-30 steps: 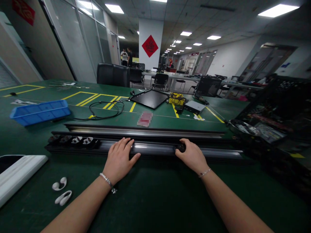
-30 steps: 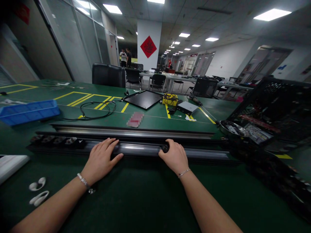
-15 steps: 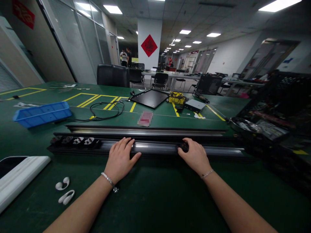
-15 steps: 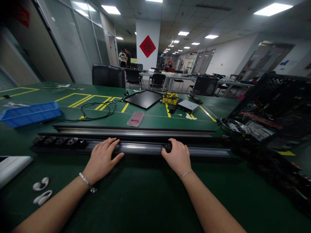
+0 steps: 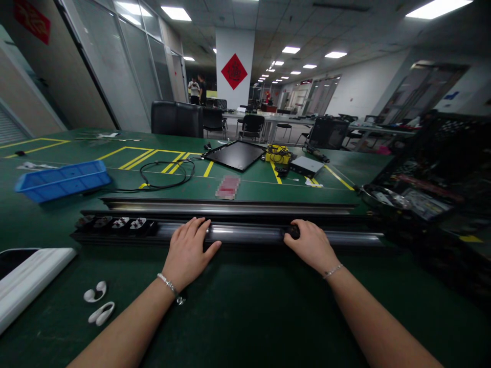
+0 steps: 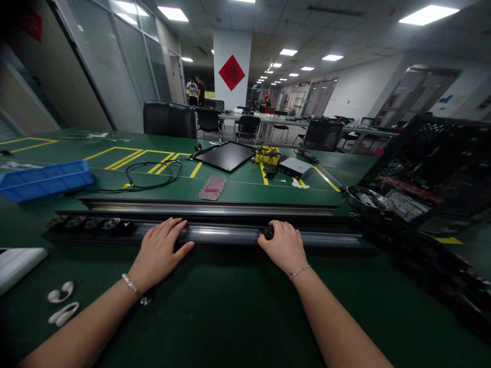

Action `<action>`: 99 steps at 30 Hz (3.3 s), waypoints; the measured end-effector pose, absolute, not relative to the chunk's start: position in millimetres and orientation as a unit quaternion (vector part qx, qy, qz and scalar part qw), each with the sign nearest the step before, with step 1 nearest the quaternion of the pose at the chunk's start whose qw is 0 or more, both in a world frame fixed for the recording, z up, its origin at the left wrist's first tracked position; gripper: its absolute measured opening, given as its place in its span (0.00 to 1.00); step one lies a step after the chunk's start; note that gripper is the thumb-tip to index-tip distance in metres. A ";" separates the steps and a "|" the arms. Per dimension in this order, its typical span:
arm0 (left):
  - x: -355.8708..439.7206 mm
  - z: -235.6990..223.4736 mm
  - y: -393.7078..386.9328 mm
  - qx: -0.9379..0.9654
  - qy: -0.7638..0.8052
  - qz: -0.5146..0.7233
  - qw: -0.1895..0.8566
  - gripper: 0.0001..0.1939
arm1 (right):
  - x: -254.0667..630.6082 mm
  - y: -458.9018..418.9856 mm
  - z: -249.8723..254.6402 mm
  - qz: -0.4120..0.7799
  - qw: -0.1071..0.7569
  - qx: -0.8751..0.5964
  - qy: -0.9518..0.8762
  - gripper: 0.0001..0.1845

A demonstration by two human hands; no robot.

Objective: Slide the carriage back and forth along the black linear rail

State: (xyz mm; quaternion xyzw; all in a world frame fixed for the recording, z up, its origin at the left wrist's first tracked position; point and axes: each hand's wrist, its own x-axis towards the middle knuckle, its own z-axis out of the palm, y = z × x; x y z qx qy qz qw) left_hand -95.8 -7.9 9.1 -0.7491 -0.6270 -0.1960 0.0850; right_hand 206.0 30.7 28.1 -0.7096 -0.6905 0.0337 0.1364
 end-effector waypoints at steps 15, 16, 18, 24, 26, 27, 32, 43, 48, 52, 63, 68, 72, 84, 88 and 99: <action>-95.8 8.7 -7.4 -0.747 -0.631 -0.193 0.083 0.27 | 221.3 34.6 37.7 0.096 0.137 -0.692 -0.703 0.21; -95.8 8.7 -7.4 -0.747 -0.631 -0.192 0.083 0.27 | 222.3 35.0 38.0 0.099 0.134 -0.689 -0.705 0.20; -95.7 8.6 -7.5 -0.746 -0.631 -0.195 0.084 0.27 | 223.4 35.4 38.5 0.100 0.131 -0.685 -0.709 0.20; -95.7 8.8 -7.4 -0.745 -0.632 -0.196 0.084 0.27 | 225.3 34.8 39.8 0.100 0.133 -0.692 -0.702 0.20; -96.0 8.6 -7.2 -0.746 -0.630 -0.197 0.084 0.27 | 226.5 34.9 40.5 0.102 0.134 -0.695 -0.699 0.21; -96.1 8.5 -7.2 -0.747 -0.629 -0.197 0.084 0.27 | 227.2 35.0 40.6 0.104 0.135 -0.696 -0.698 0.21; -95.8 8.8 -7.2 -0.747 -0.630 -0.194 0.086 0.27 | 232.1 36.8 37.3 0.087 0.132 -0.694 -0.703 0.22; -96.3 8.9 -7.5 -0.749 -0.634 -0.167 0.093 0.28 | 235.5 28.6 31.2 0.074 0.173 -0.720 -0.668 0.25; -97.1 7.2 -6.7 -0.753 -0.628 -0.168 0.108 0.28 | 240.7 27.3 30.4 0.079 0.222 -0.709 -0.664 0.24; -98.0 6.6 -6.5 -0.753 -0.626 -0.166 0.113 0.29 | 248.6 27.2 31.2 0.091 0.235 -0.705 -0.662 0.25; -100.1 5.7 -5.8 -0.757 -0.624 -0.155 0.117 0.29 | 261.6 29.4 26.8 0.055 0.198 -0.715 -0.668 0.24; -99.9 5.5 -6.0 -0.755 -0.627 -0.156 0.115 0.29 | 263.1 28.4 29.7 0.070 0.200 -0.722 -0.658 0.23; -99.9 5.7 -5.8 -0.755 -0.625 -0.158 0.116 0.29 | 264.5 29.0 29.1 0.070 0.200 -0.722 -0.659 0.23; -99.3 5.9 -6.3 -0.755 -0.626 -0.162 0.113 0.29 | 277.6 32.2 20.3 -0.009 0.151 -0.731 -0.666 0.24; -99.1 6.0 -6.1 -0.754 -0.627 -0.161 0.111 0.29 | 278.7 32.9 21.5 -0.004 0.156 -0.734 -0.661 0.23; -98.3 7.3 -7.2 -0.753 -0.628 -0.170 0.099 0.29 | 285.4 32.4 23.4 0.014 0.165 -0.738 -0.654 0.23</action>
